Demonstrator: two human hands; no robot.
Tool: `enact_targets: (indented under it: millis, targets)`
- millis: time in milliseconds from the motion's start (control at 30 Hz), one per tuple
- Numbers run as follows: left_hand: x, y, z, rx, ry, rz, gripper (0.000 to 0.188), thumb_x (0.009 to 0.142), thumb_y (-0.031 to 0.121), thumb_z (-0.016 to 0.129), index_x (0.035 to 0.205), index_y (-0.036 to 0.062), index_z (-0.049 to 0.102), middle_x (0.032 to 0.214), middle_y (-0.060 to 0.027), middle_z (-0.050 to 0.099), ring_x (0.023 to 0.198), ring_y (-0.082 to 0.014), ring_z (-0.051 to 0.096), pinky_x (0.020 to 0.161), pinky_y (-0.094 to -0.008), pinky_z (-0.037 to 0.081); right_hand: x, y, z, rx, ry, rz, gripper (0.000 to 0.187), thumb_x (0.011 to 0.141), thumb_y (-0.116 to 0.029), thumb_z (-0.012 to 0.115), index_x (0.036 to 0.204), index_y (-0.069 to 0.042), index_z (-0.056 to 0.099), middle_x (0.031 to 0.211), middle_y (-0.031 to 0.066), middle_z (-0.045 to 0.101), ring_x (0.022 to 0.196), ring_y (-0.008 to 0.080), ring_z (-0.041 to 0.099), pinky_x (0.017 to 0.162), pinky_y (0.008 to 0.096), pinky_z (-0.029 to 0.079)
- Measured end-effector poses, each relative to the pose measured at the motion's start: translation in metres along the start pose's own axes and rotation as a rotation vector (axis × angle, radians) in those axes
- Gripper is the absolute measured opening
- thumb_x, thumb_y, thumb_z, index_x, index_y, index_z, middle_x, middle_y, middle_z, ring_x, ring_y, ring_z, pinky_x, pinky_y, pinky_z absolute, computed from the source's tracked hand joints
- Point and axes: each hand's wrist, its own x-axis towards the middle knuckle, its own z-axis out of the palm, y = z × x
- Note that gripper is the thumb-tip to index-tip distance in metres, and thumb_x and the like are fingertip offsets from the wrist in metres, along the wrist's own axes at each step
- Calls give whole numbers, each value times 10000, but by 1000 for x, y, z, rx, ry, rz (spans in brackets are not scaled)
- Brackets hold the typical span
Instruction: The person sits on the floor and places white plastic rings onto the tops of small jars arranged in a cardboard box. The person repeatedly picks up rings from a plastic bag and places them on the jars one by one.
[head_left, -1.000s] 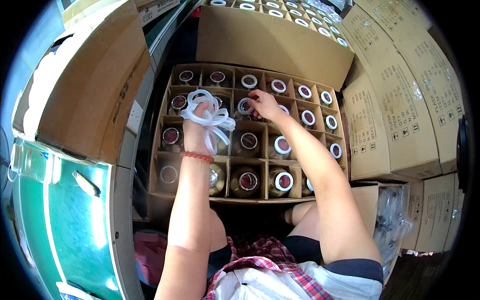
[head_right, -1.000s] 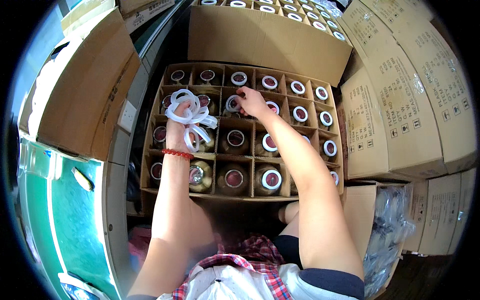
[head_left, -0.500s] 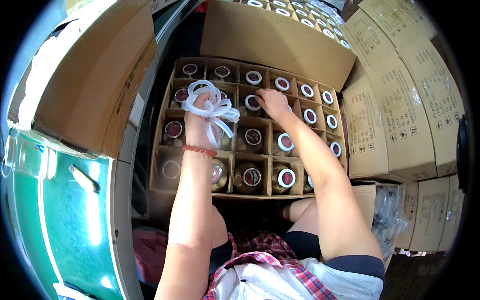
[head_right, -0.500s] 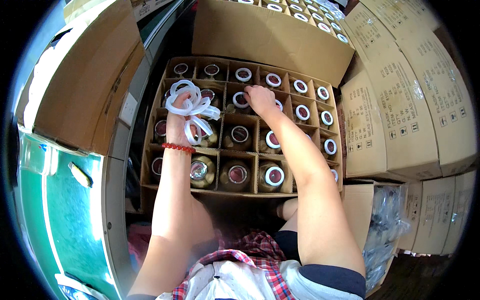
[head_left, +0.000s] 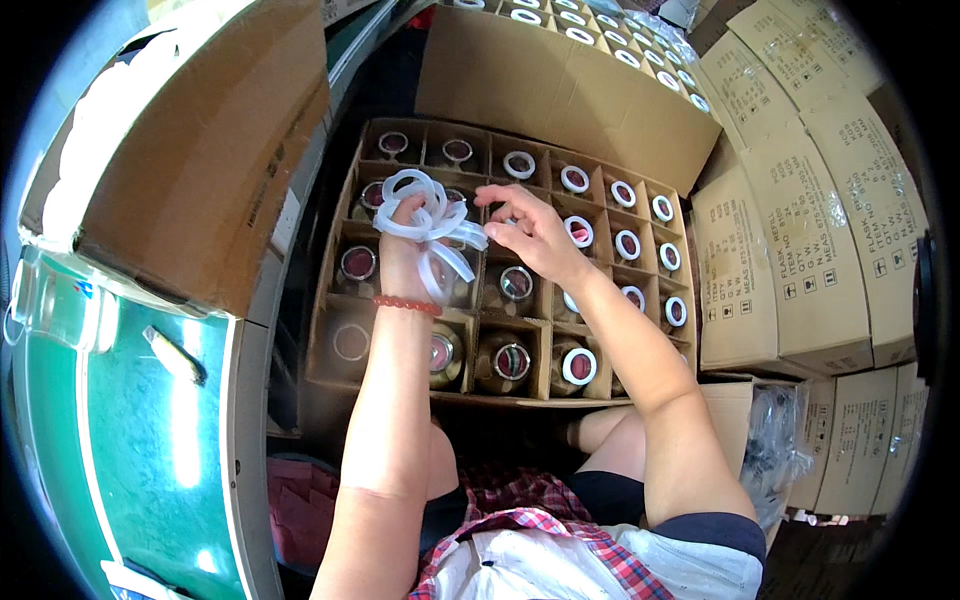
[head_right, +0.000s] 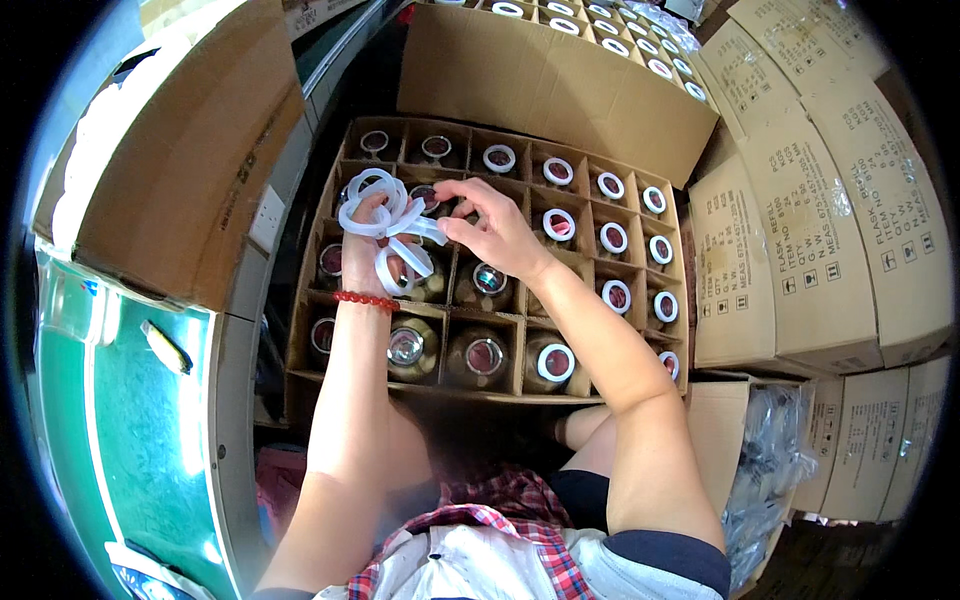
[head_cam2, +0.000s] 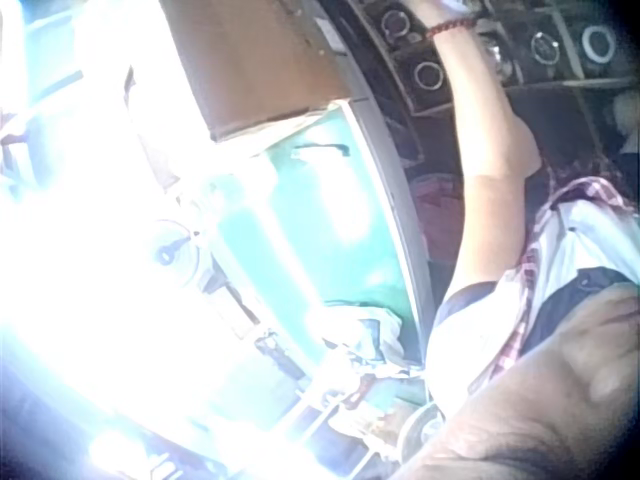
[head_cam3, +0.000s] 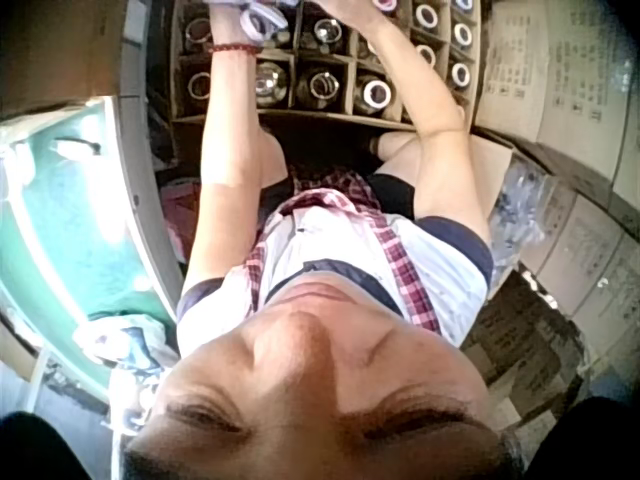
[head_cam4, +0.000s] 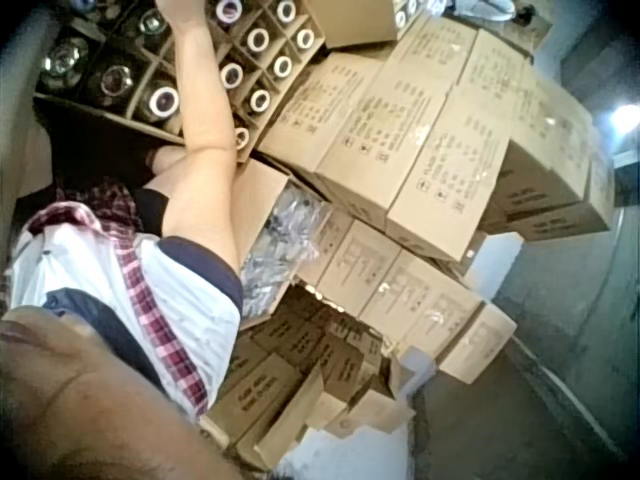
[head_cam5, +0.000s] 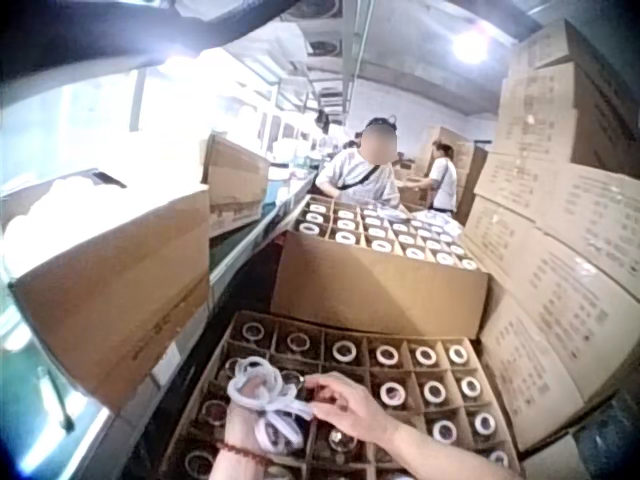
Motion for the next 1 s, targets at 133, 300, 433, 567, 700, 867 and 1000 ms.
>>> enact_targets:
  millis: [133,300,433,567,700,867,1000]
  targets:
    - [5,-2,-6,28,-41,-19,206,825,158,557,996,45,535,891,-111,591,810,-255,613,721,-361,522,12,-19,4,-348,-2,-250,331,788,-61,646,1115,-82,603,1128,41,556,863,94,576,593,201,442]
    - [7,3,-6,-44,-51,-122,171,839,185,538,952,57,543,862,-89,588,780,-213,602,688,-332,507,26,-18,5,-295,-122,-181,169,825,-76,642,992,-54,646,990,47,600,874,108,578,649,225,473]
    - [21,-1,-16,-1,70,85,184,803,145,619,946,51,552,909,-92,604,725,-217,617,630,-287,530,45,1,-6,330,188,64,190,888,-96,593,1044,12,589,963,44,606,810,118,599,713,253,526]
    - [27,-1,-26,112,127,23,234,770,137,645,972,79,542,837,-64,612,692,-174,619,446,-228,388,96,44,-18,417,299,262,245,881,-122,607,1087,6,571,900,54,624,809,127,609,717,269,538]
    - [22,-5,-18,202,133,41,260,759,140,652,986,99,531,804,-51,611,674,-159,609,446,-229,358,141,119,-15,346,356,368,174,875,-114,609,996,5,571,875,75,620,742,149,630,660,280,552]
    - [23,3,-19,170,135,78,242,753,139,629,972,106,533,828,-33,609,708,-151,608,461,-226,373,166,164,-27,-386,338,349,167,810,-161,658,870,-29,576,852,160,650,762,298,651,681,377,538]
    - [20,6,-17,141,109,81,234,760,132,621,974,102,532,833,-34,609,711,-150,609,461,-222,386,162,161,-30,-836,249,255,161,780,-188,627,872,-56,613,891,183,648,859,356,622,756,443,498]
